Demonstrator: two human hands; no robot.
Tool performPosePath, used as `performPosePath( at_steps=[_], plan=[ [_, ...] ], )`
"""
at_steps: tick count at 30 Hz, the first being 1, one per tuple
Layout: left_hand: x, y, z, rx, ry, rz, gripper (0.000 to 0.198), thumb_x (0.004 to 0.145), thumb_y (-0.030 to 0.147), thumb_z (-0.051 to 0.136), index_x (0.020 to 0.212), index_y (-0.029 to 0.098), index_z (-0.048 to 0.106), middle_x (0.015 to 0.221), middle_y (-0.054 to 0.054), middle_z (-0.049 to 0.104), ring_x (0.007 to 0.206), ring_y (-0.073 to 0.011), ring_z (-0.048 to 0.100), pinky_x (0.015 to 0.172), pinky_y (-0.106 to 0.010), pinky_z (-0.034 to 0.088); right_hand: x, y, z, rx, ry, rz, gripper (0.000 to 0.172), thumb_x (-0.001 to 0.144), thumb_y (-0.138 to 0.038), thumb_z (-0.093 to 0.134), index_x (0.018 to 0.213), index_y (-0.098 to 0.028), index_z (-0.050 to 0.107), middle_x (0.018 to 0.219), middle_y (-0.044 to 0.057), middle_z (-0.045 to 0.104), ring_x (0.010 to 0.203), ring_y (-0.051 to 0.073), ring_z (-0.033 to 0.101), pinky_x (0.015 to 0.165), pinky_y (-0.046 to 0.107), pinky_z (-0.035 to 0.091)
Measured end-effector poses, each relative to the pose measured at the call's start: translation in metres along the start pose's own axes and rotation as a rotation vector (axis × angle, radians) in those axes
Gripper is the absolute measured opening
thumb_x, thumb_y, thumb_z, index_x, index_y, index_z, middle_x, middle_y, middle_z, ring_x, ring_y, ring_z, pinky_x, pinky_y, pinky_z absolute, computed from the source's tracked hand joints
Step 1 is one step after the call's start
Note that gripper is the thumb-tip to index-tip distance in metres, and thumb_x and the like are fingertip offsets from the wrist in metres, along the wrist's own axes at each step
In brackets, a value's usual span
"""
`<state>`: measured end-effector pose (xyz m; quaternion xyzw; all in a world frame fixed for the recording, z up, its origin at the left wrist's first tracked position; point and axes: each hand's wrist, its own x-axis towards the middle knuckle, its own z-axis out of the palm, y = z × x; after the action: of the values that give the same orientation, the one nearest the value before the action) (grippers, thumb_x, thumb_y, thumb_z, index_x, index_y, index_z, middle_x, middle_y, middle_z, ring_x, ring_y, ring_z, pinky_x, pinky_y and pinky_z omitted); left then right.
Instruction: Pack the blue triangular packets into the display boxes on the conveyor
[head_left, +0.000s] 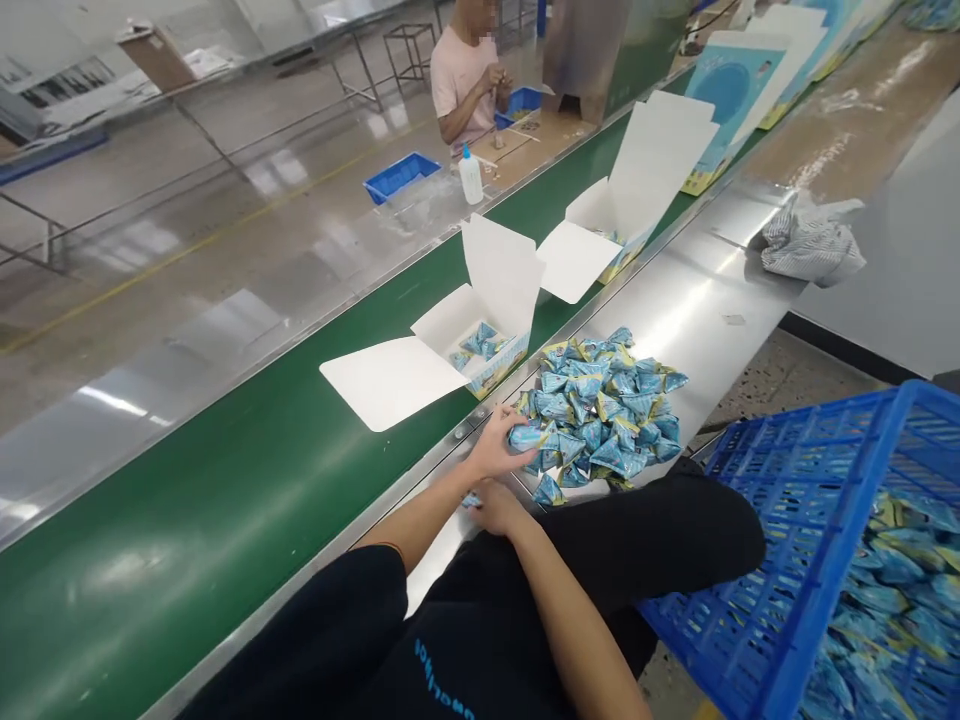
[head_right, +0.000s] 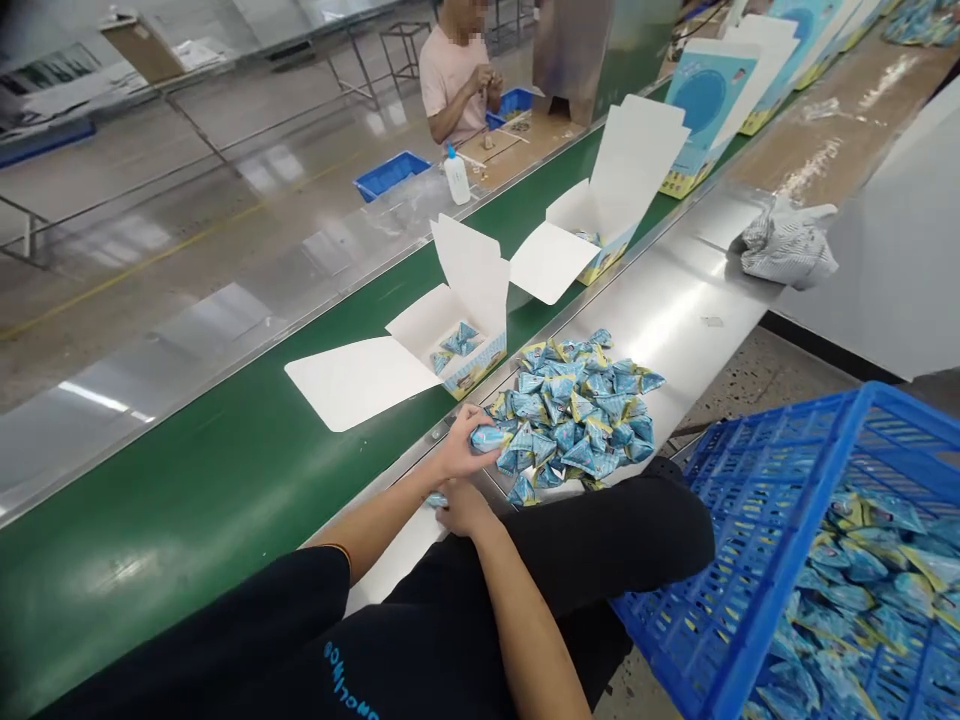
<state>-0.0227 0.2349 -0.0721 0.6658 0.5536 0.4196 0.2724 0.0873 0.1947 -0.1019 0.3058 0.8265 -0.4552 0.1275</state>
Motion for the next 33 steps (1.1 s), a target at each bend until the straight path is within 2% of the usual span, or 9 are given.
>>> performPosePath(
  at_steps=[4,7,10,14,19,23,26,30,33],
  plan=[
    [-0.055,-0.059,-0.004,0.062,-0.193,-0.182,0.042,0.076,0.043,0.078,0.109,0.019,0.067,0.111,-0.009,0.053,0.103,-0.0215,0.058,0.097,-0.038,0.052,-0.016,-0.008,-0.005,-0.034,-0.141,0.051,0.055,0.088,-0.022,0.059,0.142,-0.028,0.058,0.142,0.007,0.05,0.124,0.027,0.055,0.106,0.038,0.046],
    [-0.105,-0.098,-0.002,0.289,-0.043,-0.409,0.039,0.083,0.043,0.07,0.113,0.018,0.067,0.113,-0.011,0.057,0.107,-0.0256,0.058,0.099,-0.043,0.05,-0.025,-0.011,-0.007,-0.031,-0.152,0.066,0.051,0.086,-0.021,0.057,0.136,-0.029,0.06,0.14,0.004,0.048,0.118,0.023,0.056,0.103,0.036,0.045],
    [-0.14,-0.118,0.006,0.524,0.034,-0.476,0.042,0.084,0.047,0.068,0.116,0.019,0.068,0.118,-0.014,0.06,0.113,-0.031,0.055,0.105,-0.05,0.045,-0.029,-0.01,-0.008,-0.004,-0.164,0.053,0.051,0.082,-0.019,0.057,0.132,-0.027,0.061,0.137,0.003,0.048,0.115,0.019,0.056,0.101,0.032,0.045],
    [-0.152,-0.12,0.019,0.63,0.021,-0.533,0.049,0.082,0.053,0.069,0.117,0.018,0.068,0.123,-0.017,0.062,0.116,-0.0345,0.055,0.104,-0.052,0.042,-0.03,-0.006,-0.007,0.159,-0.109,0.042,0.05,0.077,-0.016,0.055,0.126,-0.023,0.062,0.132,0.004,0.051,0.111,0.017,0.056,0.102,0.031,0.045],
    [-0.149,-0.113,0.024,0.576,-0.065,-0.57,0.055,0.082,0.054,0.069,0.122,0.017,0.068,0.128,-0.019,0.062,0.121,-0.037,0.055,0.106,-0.054,0.04,-0.031,-0.002,-0.005,0.809,0.099,0.009,0.046,0.071,-0.028,0.059,0.117,-0.017,0.06,0.123,0.007,0.055,0.112,0.017,0.057,0.106,0.03,0.046],
    [-0.152,-0.109,0.027,0.551,-0.065,-0.567,0.058,0.083,0.055,0.067,0.125,0.015,0.067,0.129,-0.019,0.062,0.123,-0.0378,0.054,0.108,-0.056,0.039,-0.024,-0.002,-0.022,1.383,0.501,0.404,0.073,0.06,-0.048,0.073,0.122,-0.019,0.046,0.106,0.006,0.058,0.083,0.014,0.059,0.068,0.023,0.05],
    [-0.153,-0.108,0.029,0.536,-0.046,-0.557,0.058,0.082,0.055,0.067,0.125,0.016,0.068,0.128,-0.019,0.063,0.123,-0.0378,0.054,0.107,-0.055,0.039,-0.014,-0.02,-0.055,1.548,0.726,0.639,0.08,0.057,-0.047,0.074,0.125,-0.019,0.041,0.109,0.007,0.06,0.084,0.016,0.063,0.062,0.021,0.049],
    [-0.155,-0.11,0.031,0.544,-0.009,-0.554,0.057,0.08,0.055,0.068,0.124,0.018,0.069,0.127,-0.018,0.064,0.123,-0.0377,0.054,0.107,-0.054,0.039,-0.006,-0.067,-0.104,1.602,0.623,0.296,0.083,0.075,-0.058,0.07,0.143,-0.021,0.04,0.141,0.012,0.051,0.117,0.024,0.065,0.09,0.032,0.059],
    [-0.156,-0.112,0.03,0.577,-0.019,-0.551,0.058,0.081,0.054,0.068,0.124,0.017,0.068,0.128,-0.019,0.063,0.122,-0.0379,0.054,0.106,-0.055,0.04,-0.011,-0.08,-0.117,1.495,0.611,0.078,0.086,0.08,-0.061,0.069,0.151,-0.025,0.038,0.152,0.013,0.042,0.12,0.025,0.064,0.095,0.037,0.058]
  ],
)
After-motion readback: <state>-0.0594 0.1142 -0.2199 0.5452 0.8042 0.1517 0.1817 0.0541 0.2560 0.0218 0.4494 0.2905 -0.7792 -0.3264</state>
